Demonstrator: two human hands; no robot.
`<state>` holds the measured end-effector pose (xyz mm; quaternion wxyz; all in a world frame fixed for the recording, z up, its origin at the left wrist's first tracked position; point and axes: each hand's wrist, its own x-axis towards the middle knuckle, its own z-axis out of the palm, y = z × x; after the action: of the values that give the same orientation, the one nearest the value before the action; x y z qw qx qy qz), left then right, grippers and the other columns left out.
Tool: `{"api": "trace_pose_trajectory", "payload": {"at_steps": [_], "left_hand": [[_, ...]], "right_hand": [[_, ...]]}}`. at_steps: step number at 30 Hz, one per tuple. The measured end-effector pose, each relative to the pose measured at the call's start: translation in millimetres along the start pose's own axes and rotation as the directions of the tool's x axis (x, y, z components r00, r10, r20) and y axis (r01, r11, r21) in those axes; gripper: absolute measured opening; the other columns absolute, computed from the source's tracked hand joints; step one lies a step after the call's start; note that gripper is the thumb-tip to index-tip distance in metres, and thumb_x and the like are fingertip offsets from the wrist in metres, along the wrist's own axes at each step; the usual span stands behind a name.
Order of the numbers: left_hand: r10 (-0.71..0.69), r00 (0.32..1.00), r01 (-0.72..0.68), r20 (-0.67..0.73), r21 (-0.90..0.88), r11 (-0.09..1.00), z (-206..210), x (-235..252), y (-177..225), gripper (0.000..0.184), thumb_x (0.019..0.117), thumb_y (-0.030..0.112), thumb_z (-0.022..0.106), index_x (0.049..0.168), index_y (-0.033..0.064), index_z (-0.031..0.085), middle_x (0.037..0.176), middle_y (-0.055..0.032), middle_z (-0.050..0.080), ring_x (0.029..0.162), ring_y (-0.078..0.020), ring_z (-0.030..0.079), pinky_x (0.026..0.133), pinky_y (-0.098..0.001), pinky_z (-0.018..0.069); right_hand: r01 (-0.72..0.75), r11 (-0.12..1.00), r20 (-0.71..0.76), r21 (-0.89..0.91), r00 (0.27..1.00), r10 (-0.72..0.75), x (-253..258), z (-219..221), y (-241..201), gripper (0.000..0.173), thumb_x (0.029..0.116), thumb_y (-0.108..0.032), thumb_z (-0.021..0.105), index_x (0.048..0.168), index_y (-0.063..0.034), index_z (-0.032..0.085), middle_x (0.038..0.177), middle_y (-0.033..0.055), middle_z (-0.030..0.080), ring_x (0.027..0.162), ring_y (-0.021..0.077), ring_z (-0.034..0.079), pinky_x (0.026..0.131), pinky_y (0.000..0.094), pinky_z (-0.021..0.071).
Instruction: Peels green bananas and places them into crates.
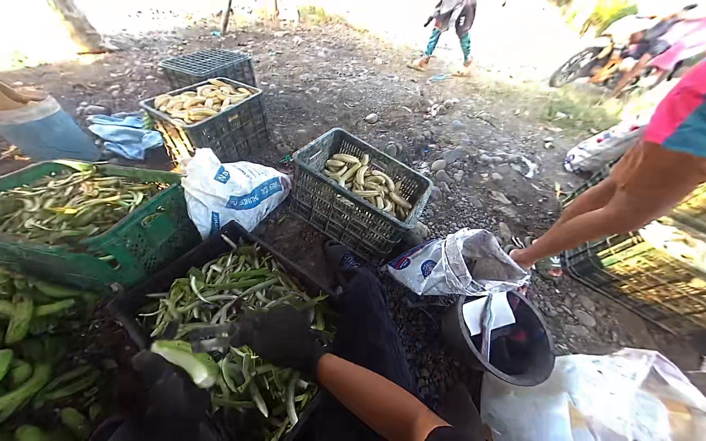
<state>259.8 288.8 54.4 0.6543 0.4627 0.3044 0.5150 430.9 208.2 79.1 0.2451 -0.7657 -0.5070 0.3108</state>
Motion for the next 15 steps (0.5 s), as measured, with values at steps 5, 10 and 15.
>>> {"api": "trace_pose_trajectory", "payload": {"at_steps": [5,10,15], "left_hand": [[0.241,0.955,-0.190,-0.172,0.268,0.944,-14.6,4.6,-10.1,0.066,0.1095,0.049,0.025,0.153,-0.0005,0.032,0.140,-0.0071,0.053,0.120,-0.0056,0.055,0.101,-0.0258,0.0485],[0.043,0.988,0.031,-0.150,0.457,0.889,14.0,-17.5,24.1,0.043,0.1096,0.016,0.036,0.146,-0.0068,0.039,0.128,-0.0149,0.059,0.107,-0.0088,0.060,0.094,-0.0271,0.0522],[-0.266,0.963,0.247,-0.039,0.516,0.820,-5.5,-19.8,10.0,0.035,0.1099,0.012,0.036,0.135,-0.0060,0.053,0.114,-0.0166,0.064,0.097,-0.0136,0.062,0.088,-0.0312,0.0535]], "right_hand": [[0.030,0.999,0.056,0.020,0.998,-0.031,-33.5,24.1,3.3,0.049,0.1018,-0.054,0.048,0.143,-0.0307,0.061,0.135,0.0173,0.061,0.130,0.0410,0.051,0.099,0.0696,0.0398],[0.060,0.998,-0.167,-0.010,0.984,-0.061,-22.3,23.5,-0.7,0.041,0.1010,-0.050,0.052,0.128,-0.0267,0.073,0.121,0.0119,0.072,0.119,0.0338,0.063,0.097,0.0606,0.0483],[-0.016,0.985,-0.116,-0.173,0.993,-0.005,11.2,25.6,-1.9,0.048,0.1026,-0.057,0.046,0.144,-0.0350,0.059,0.129,0.0164,0.066,0.123,0.0428,0.058,0.090,0.0688,0.0466]]}}
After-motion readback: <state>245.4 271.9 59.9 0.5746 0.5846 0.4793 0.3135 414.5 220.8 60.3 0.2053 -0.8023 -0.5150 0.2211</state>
